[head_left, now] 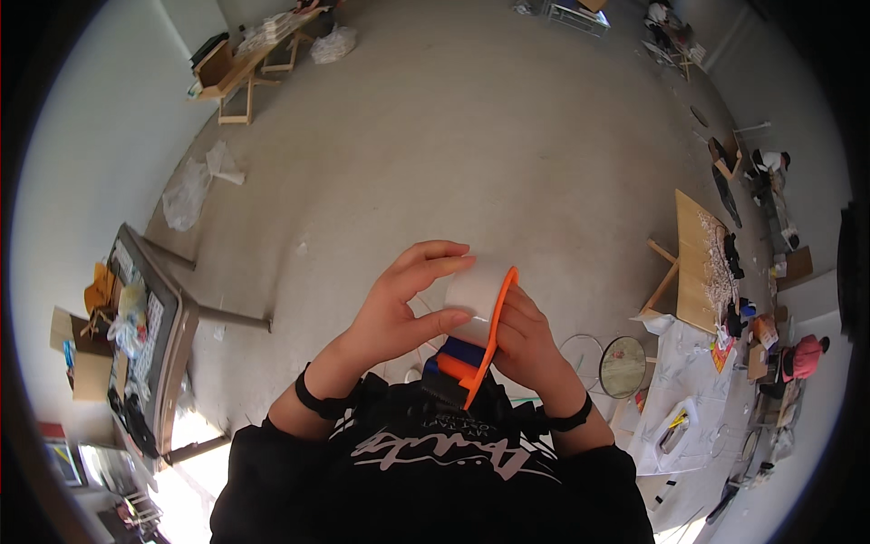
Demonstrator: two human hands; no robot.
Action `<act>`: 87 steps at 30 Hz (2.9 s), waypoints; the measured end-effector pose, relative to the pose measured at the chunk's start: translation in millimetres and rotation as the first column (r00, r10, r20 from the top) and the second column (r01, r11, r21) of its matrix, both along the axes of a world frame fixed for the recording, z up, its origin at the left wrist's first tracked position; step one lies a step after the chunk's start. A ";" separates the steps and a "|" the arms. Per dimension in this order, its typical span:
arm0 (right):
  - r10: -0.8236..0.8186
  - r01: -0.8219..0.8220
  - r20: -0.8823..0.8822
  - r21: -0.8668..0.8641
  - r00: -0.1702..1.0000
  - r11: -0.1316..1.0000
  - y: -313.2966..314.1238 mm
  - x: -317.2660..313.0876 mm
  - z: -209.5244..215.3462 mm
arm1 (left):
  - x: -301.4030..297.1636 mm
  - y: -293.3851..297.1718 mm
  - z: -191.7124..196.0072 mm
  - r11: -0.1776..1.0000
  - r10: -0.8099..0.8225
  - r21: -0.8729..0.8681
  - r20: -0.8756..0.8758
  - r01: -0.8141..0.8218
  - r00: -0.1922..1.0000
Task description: Packaging cotton swabs into small plastic packets and sealing them.
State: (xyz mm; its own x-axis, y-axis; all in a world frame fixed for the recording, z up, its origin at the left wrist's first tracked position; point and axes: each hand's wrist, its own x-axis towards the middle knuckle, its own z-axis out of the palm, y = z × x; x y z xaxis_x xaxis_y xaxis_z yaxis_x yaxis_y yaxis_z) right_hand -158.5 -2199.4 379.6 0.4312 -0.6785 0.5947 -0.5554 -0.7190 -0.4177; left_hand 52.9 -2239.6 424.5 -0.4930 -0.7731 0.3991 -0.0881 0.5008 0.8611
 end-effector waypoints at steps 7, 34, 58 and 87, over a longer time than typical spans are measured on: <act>-0.116 0.107 -0.049 -0.151 0.992 0.983 -215.7 -83.2 -12.3 | -78.8 -222.7 -15.2 0.995 0.103 -0.016 -0.031 -0.103 0.994; -0.276 0.280 -0.263 -0.022 0.925 0.960 -1002.8 -318.5 -28.3 | -328.3 -1072.9 -47.6 0.982 -0.065 0.186 0.214 0.024 0.975; -0.678 0.654 -0.170 -0.182 0.715 0.734 -1552.5 -717.0 21.1 | -777.3 -1667.3 2.9 0.917 -0.374 -0.159 -0.018 0.367 0.927; -0.714 0.697 -0.155 -0.156 0.683 0.700 -2080.5 -1415.4 11.4 | -1496.9 -2200.1 -14.3 0.854 -0.355 -0.431 -0.069 0.293 0.932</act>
State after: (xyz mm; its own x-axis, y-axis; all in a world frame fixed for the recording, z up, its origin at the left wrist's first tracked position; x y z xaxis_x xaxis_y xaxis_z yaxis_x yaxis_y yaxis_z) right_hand -1573.9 -4280.0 391.0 -0.0478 -0.7838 0.6192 -0.9720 -0.1062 -0.2095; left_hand -1444.0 -4439.7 410.3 -0.6017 -0.3326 0.7262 0.2473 0.7869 0.5654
